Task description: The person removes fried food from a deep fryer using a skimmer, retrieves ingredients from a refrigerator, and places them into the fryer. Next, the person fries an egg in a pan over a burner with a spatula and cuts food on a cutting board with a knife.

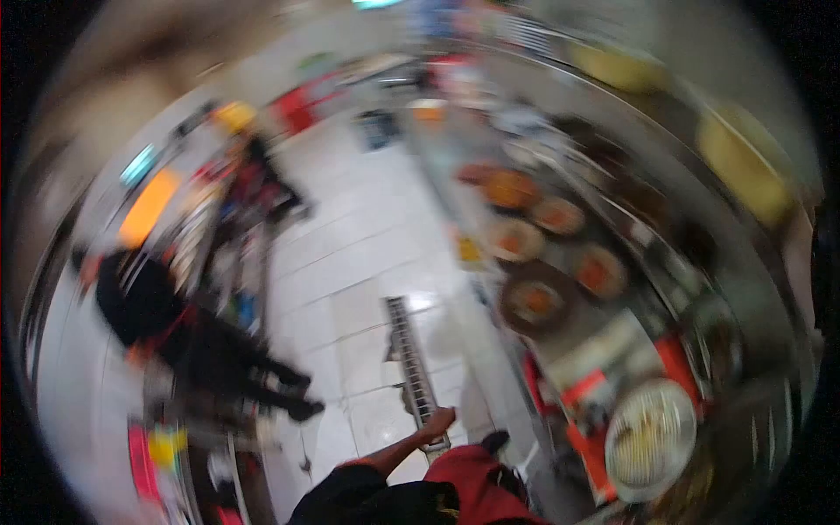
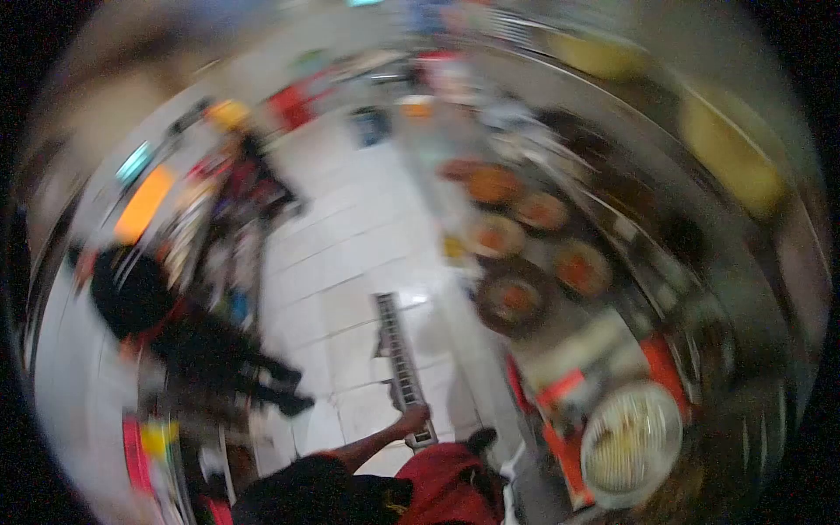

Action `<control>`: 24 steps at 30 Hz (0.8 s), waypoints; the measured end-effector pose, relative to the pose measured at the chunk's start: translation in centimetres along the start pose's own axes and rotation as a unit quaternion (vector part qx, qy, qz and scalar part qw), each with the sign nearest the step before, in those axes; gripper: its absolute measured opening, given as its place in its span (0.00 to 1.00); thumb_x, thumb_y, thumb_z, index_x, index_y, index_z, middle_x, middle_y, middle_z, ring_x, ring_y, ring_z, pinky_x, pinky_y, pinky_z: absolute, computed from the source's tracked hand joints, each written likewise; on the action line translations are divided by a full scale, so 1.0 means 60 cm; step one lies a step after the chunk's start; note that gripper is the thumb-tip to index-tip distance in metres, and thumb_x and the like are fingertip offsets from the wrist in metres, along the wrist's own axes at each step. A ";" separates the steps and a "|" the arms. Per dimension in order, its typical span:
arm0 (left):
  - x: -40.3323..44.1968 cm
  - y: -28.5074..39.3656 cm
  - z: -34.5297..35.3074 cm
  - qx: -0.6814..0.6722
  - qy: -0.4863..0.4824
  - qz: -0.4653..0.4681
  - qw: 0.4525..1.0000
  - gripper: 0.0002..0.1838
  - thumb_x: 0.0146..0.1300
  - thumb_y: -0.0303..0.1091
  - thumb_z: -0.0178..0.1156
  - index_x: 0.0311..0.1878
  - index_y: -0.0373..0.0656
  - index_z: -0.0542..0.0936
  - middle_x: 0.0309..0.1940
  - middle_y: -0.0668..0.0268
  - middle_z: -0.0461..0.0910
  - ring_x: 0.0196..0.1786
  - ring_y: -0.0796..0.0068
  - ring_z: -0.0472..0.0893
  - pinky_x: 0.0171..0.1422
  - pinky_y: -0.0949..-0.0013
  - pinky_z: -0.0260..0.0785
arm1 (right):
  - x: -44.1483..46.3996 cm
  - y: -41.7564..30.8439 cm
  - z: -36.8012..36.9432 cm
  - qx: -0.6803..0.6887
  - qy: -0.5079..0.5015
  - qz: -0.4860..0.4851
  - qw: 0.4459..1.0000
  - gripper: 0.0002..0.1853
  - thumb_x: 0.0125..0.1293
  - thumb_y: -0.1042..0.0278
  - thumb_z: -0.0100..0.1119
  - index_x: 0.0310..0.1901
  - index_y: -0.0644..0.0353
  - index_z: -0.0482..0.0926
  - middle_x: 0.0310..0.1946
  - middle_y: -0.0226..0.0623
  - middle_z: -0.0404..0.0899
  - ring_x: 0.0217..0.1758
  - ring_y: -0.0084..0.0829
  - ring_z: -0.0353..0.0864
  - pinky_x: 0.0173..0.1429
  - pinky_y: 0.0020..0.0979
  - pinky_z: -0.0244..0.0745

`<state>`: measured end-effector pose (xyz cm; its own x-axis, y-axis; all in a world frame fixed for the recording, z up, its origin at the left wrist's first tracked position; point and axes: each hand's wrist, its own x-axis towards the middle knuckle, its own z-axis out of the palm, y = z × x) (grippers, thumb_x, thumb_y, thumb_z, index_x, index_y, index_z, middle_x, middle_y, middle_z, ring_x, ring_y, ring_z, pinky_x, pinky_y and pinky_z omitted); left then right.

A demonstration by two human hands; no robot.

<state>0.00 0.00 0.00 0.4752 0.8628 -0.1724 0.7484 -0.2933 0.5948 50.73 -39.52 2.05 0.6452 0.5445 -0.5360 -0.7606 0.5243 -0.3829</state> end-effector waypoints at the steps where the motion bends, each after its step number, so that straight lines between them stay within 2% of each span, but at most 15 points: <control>1: 0.001 -0.026 0.003 0.072 -0.089 -0.014 0.993 0.10 0.55 0.31 0.54 0.38 0.39 0.78 0.36 0.46 0.76 0.42 0.47 0.75 0.42 0.52 0.67 | 0.004 0.009 -0.024 -0.012 -0.003 -0.036 0.999 0.20 0.74 0.61 0.34 0.63 0.57 0.62 0.54 0.44 0.71 0.53 0.39 0.76 0.57 0.40 0.72; 2: -0.006 -0.019 0.005 -0.090 0.005 -0.040 0.995 0.11 0.53 0.31 0.55 0.39 0.37 0.78 0.32 0.48 0.76 0.39 0.46 0.76 0.40 0.53 0.68 | 0.018 0.021 -0.035 -0.026 -0.021 -0.063 0.997 0.21 0.74 0.61 0.33 0.65 0.57 0.61 0.57 0.45 0.71 0.55 0.40 0.77 0.60 0.41 0.72; 3: -0.006 -0.073 0.030 -0.168 0.037 -0.030 0.985 0.10 0.54 0.32 0.56 0.37 0.38 0.77 0.20 0.55 0.74 0.31 0.46 0.75 0.36 0.52 0.67 | -0.029 0.028 0.039 -0.162 -0.108 -0.104 0.975 0.18 0.72 0.61 0.45 0.58 0.62 0.68 0.46 0.38 0.77 0.41 0.27 0.77 0.46 0.31 0.76; 4: 0.001 -0.107 0.018 0.082 -0.029 0.198 0.976 0.05 0.59 0.33 0.53 0.34 0.43 0.74 0.15 0.66 0.68 0.21 0.59 0.70 0.26 0.58 0.65 | -0.024 0.027 0.049 -0.126 -0.056 -0.061 0.989 0.17 0.72 0.59 0.45 0.54 0.62 0.70 0.38 0.34 0.78 0.30 0.20 0.74 0.33 0.22 0.73; 5: 0.016 -0.008 -0.015 -0.144 -0.053 0.002 0.988 0.06 0.62 0.36 0.51 0.31 0.46 0.71 0.14 0.69 0.66 0.17 0.66 0.67 0.21 0.62 0.62 | -0.020 0.031 0.066 -0.109 -0.016 -0.071 0.991 0.15 0.72 0.57 0.44 0.47 0.61 0.71 0.26 0.30 0.73 0.18 0.17 0.64 0.20 0.19 0.61; 6: 0.006 0.104 -0.069 -0.319 -0.081 -0.238 0.914 0.10 0.65 0.39 0.49 0.28 0.49 0.69 0.14 0.73 0.64 0.13 0.74 0.64 0.15 0.66 0.58 | -0.028 0.029 0.100 -0.043 -0.010 -0.044 0.998 0.14 0.73 0.57 0.42 0.44 0.60 0.71 0.21 0.28 0.69 0.16 0.17 0.61 0.18 0.19 0.56; 7: 0.008 0.076 -0.054 -0.428 -0.094 -0.269 0.858 0.06 0.63 0.32 0.49 0.29 0.49 0.69 0.17 0.73 0.64 0.13 0.80 0.61 0.13 0.73 0.54 | -0.039 0.026 0.134 0.024 0.000 -0.017 1.000 0.14 0.74 0.57 0.39 0.40 0.59 0.70 0.16 0.26 0.64 0.13 0.17 0.57 0.16 0.19 0.52; 8: 0.005 0.040 -0.052 -0.529 -0.090 -0.311 0.785 0.06 0.61 0.25 0.48 0.29 0.48 0.68 0.21 0.74 0.64 0.13 0.86 0.59 0.11 0.79 0.50 | -0.047 0.026 0.142 0.016 0.089 -0.046 0.995 0.17 0.75 0.55 0.37 0.40 0.60 0.70 0.16 0.25 0.63 0.13 0.17 0.57 0.16 0.19 0.51; 11: 0.010 0.022 -0.072 -0.510 -0.184 -0.215 0.813 0.06 0.61 0.23 0.48 0.31 0.48 0.67 0.20 0.76 0.62 0.14 0.87 0.59 0.12 0.80 0.50 | -0.057 0.042 0.144 0.062 0.106 -0.017 0.992 0.17 0.75 0.54 0.36 0.41 0.58 0.70 0.17 0.24 0.64 0.14 0.17 0.57 0.18 0.20 0.53; 14: 0.035 0.028 -0.068 -0.394 -0.152 -0.235 0.876 0.05 0.61 0.25 0.48 0.31 0.49 0.65 0.20 0.75 0.63 0.14 0.87 0.59 0.12 0.81 0.50 | -0.073 0.045 0.160 0.051 0.110 -0.023 0.992 0.19 0.75 0.51 0.36 0.41 0.60 0.70 0.17 0.23 0.63 0.13 0.16 0.57 0.18 0.20 0.53; 15: 0.034 0.075 -0.073 -0.326 -0.137 -0.170 0.920 0.07 0.63 0.29 0.47 0.29 0.51 0.64 0.18 0.76 0.62 0.14 0.86 0.60 0.11 0.80 0.49 | -0.079 0.046 0.166 0.047 0.104 -0.028 0.993 0.19 0.75 0.51 0.36 0.41 0.60 0.70 0.17 0.23 0.63 0.13 0.16 0.56 0.18 0.20 0.52; 16: 0.048 0.082 -0.074 -0.496 -0.112 -0.240 0.827 0.08 0.64 0.35 0.48 0.27 0.53 0.65 0.15 0.77 0.60 0.13 0.85 0.59 0.11 0.79 0.48 | -0.085 0.044 0.175 0.044 0.098 -0.033 0.994 0.19 0.75 0.51 0.37 0.41 0.60 0.70 0.17 0.23 0.62 0.13 0.16 0.56 0.18 0.20 0.52; 18: 0.057 0.116 -0.083 -0.465 -0.119 -0.249 0.842 0.10 0.63 0.41 0.48 0.26 0.55 0.66 0.14 0.77 0.60 0.12 0.83 0.58 0.11 0.77 0.48 | -0.107 0.041 0.194 0.017 0.114 -0.034 0.993 0.19 0.75 0.50 0.35 0.42 0.58 0.68 0.18 0.24 0.62 0.14 0.17 0.56 0.18 0.21 0.54; 21: 0.082 0.072 -0.060 -0.286 -0.158 -0.173 0.929 0.10 0.61 0.42 0.49 0.25 0.55 0.66 0.14 0.76 0.61 0.11 0.82 0.59 0.11 0.76 0.48 | -0.137 0.043 0.212 -0.019 0.128 -0.041 0.991 0.18 0.75 0.50 0.37 0.45 0.57 0.67 0.19 0.24 0.61 0.14 0.17 0.57 0.17 0.21 0.54; 24: 0.081 0.027 -0.037 -0.433 -0.156 -0.235 0.856 0.10 0.60 0.41 0.49 0.24 0.54 0.66 0.14 0.74 0.62 0.12 0.81 0.59 0.12 0.76 0.50 | -0.155 0.045 0.235 -0.017 0.141 -0.048 0.989 0.18 0.75 0.50 0.35 0.46 0.57 0.67 0.18 0.24 0.60 0.13 0.16 0.55 0.15 0.20 0.50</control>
<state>2.50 4.61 1.88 0.4161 0.6107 -0.6737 0.3320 0.5877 0.7378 43.68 -33.95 16.60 0.6725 0.2857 -0.6827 -0.7015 0.5400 -0.4651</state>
